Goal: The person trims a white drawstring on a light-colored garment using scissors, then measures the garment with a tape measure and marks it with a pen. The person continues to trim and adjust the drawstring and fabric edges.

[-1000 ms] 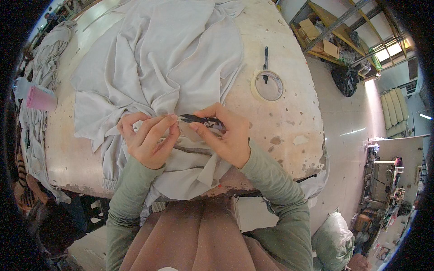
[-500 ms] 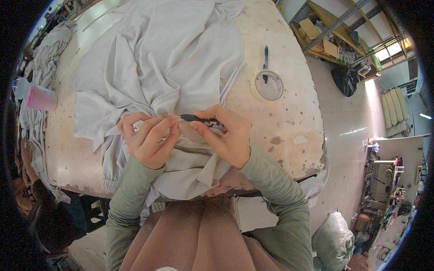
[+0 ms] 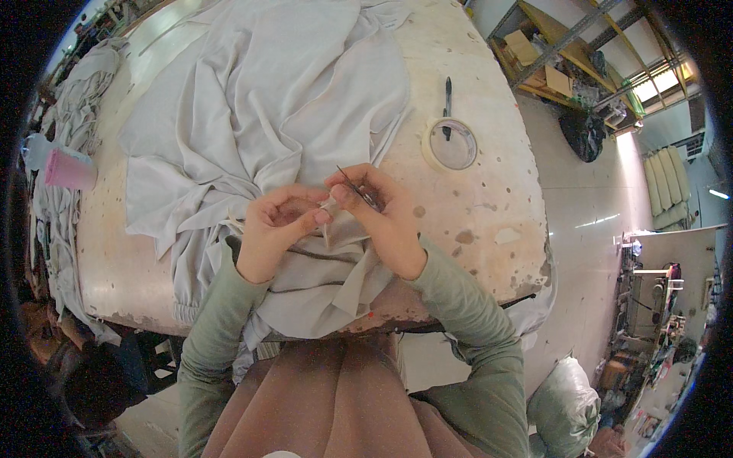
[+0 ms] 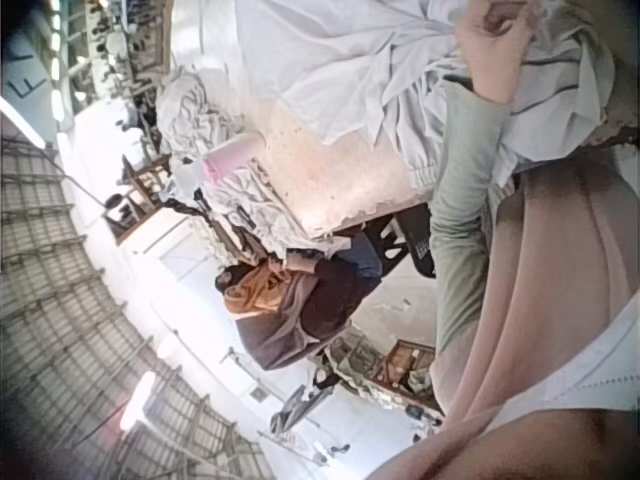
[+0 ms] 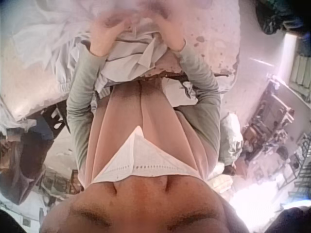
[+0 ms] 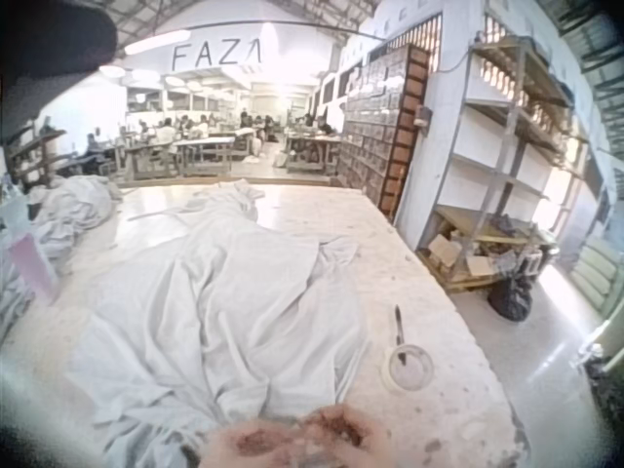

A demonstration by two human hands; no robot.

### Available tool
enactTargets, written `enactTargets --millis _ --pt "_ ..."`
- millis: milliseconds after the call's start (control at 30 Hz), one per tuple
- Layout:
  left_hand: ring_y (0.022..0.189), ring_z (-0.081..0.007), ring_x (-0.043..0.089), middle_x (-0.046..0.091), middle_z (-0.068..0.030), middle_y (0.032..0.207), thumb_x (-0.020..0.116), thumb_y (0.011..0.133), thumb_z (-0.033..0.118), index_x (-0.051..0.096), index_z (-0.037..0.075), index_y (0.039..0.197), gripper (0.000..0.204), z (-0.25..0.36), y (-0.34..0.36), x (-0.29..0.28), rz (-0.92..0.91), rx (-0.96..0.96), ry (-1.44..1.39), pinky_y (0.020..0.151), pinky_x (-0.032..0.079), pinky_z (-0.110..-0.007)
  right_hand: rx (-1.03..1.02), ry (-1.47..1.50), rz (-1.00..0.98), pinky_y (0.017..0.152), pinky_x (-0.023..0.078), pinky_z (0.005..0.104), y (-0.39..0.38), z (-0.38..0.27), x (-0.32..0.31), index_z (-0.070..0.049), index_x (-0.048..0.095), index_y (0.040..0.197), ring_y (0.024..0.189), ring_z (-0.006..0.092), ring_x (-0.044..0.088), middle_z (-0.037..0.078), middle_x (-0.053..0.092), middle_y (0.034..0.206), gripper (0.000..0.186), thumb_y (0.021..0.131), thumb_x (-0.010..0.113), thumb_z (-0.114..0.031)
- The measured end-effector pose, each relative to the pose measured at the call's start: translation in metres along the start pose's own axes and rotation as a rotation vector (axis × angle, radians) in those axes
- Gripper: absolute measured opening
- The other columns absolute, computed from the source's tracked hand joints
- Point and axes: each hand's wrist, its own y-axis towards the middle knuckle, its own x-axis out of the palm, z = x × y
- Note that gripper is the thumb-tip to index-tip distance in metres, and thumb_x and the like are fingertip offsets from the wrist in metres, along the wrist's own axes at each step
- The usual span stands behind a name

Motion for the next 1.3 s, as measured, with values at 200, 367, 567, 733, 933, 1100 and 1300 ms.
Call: enactTargets --millis 200,367,567,733,933,1100,1300 --pt "0.079 -0.0077 0.060 0.068 -0.0062 0.084 0.070 0.082 0.006 0.062 -0.002 0.102 0.023 -0.003 0.000 -0.004 0.015 -0.032 -0.100 0.074 0.047 -0.023 -0.019 -0.083 -0.028 0.068 0.038 0.0204 -0.001 0.003 -0.002 0.000 0.062 0.091 0.075 0.0045 0.048 -0.001 0.058 0.082 0.016 0.088 0.062 -0.016" --pt "0.082 -0.0092 0.060 0.067 -0.0060 0.087 0.066 0.086 0.009 0.061 0.000 0.097 0.015 -0.005 0.005 -0.008 -0.076 -0.088 -0.092 0.074 0.047 -0.024 -0.019 -0.185 -0.057 0.063 0.040 0.0189 -0.001 0.010 -0.004 -0.001 0.063 0.092 0.071 0.0026 0.052 0.000 0.062 0.078 0.018 0.088 0.064 -0.019" --pt "0.080 -0.0113 0.060 0.063 -0.0034 0.084 0.065 0.088 0.014 0.061 0.002 0.094 0.014 -0.004 0.002 -0.011 -0.126 -0.233 -0.266 0.073 0.048 -0.026 0.033 -0.099 0.073 0.060 0.037 0.0202 0.003 0.017 0.000 -0.001 0.063 0.092 0.069 0.0028 0.046 -0.003 0.056 0.073 0.020 0.088 0.064 -0.021" --pt "0.077 -0.0106 0.058 0.062 -0.0021 0.081 0.064 0.088 0.015 0.061 0.003 0.096 0.015 -0.004 0.002 -0.011 -0.092 -0.203 -0.282 0.071 0.048 -0.026 -0.047 -0.143 0.099 0.060 0.034 0.0208 0.004 0.017 -0.002 -0.001 0.061 0.096 0.068 0.0039 0.042 -0.004 0.051 0.074 0.022 0.089 0.064 -0.022" --pt "0.074 -0.0081 0.055 0.060 -0.0001 0.080 0.064 0.088 0.018 0.061 0.003 0.100 0.019 -0.005 0.002 -0.012 -0.020 -0.163 -0.332 0.069 0.046 -0.024 -0.157 -0.213 0.056 0.063 0.038 0.0204 0.002 0.012 -0.002 -0.001 0.059 0.100 0.070 0.0049 0.046 -0.001 0.057 0.079 0.026 0.088 0.065 -0.023" --pt "0.073 -0.0073 0.054 0.054 0.0029 0.076 0.062 0.089 0.019 0.060 0.006 0.097 0.015 -0.005 0.004 -0.014 -0.068 -0.172 -0.423 0.068 0.046 -0.024 -0.081 -0.300 0.010 0.064 0.037 0.0198 -0.004 0.009 0.000 0.000 0.061 0.098 0.071 0.0043 0.047 -0.001 0.058 0.079 0.018 0.087 0.065 -0.013" --pt "0.077 -0.0067 0.053 0.052 0.0038 0.079 0.056 0.091 0.020 0.055 0.010 0.094 0.010 -0.005 0.004 -0.012 -0.111 -0.213 -0.498 0.071 0.047 -0.028 -0.181 -0.305 0.013 0.066 0.045 0.0216 -0.006 0.011 0.003 0.001 0.060 0.097 0.075 0.0057 0.055 0.004 0.064 0.080 0.019 0.088 0.065 -0.015"
